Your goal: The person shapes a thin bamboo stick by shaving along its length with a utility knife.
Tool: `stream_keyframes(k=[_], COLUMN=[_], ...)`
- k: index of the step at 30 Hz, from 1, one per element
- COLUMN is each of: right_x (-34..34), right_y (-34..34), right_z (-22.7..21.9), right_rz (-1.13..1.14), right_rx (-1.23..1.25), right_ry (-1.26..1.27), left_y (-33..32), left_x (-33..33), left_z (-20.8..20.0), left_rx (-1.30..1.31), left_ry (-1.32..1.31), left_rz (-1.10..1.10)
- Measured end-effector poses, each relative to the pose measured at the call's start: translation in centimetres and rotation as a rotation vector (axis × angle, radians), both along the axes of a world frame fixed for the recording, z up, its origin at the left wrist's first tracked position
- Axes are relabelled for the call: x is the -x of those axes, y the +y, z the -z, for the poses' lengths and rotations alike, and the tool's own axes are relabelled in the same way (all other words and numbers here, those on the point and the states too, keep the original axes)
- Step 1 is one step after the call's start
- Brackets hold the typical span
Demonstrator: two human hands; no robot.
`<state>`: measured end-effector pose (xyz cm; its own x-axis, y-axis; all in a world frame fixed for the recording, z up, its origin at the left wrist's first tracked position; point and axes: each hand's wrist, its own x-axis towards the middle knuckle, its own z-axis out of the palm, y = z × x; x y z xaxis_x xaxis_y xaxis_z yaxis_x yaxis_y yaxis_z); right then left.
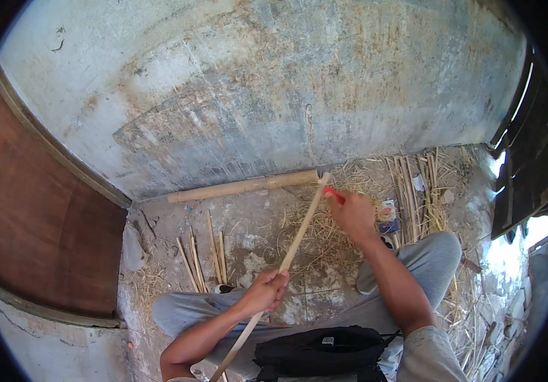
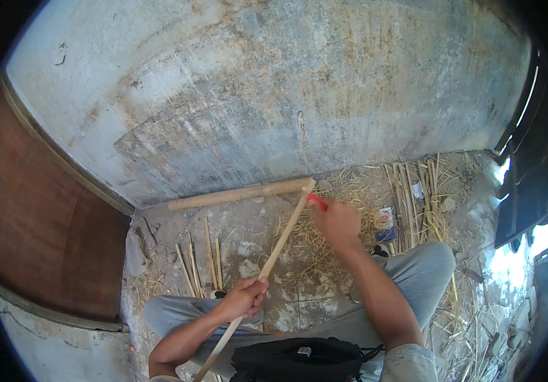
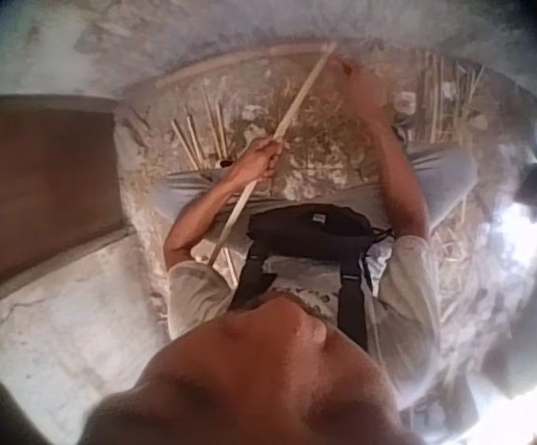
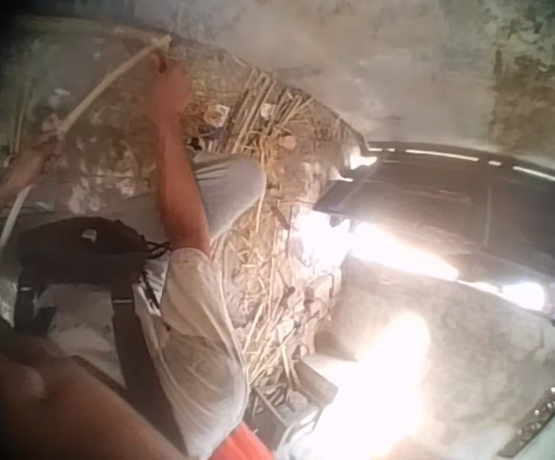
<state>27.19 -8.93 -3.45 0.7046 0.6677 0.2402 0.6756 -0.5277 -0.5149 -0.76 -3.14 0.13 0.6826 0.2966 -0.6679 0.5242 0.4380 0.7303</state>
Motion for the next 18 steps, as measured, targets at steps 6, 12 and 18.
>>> stream_keyframes(k=[6,12,18], right_x=[-3.8,2.5,7.1], right_y=[-0.5,-0.2,-1.0], right_z=[-0.2,-1.7,-1.5], right_rz=[0.253,0.034,-0.170], right_rx=[-0.139,-0.235,-0.273], right_ry=[0.171,0.150,0.247], left_y=[-0.5,1.2,1.8], left_x=[0.7,0.2,0.1], left_z=[1.7,0.8,1.4], left_rx=[-0.005,-0.022,-0.017], left_ry=[-0.081,-0.116,-0.132], left_rz=[0.073,-0.069,-0.156])
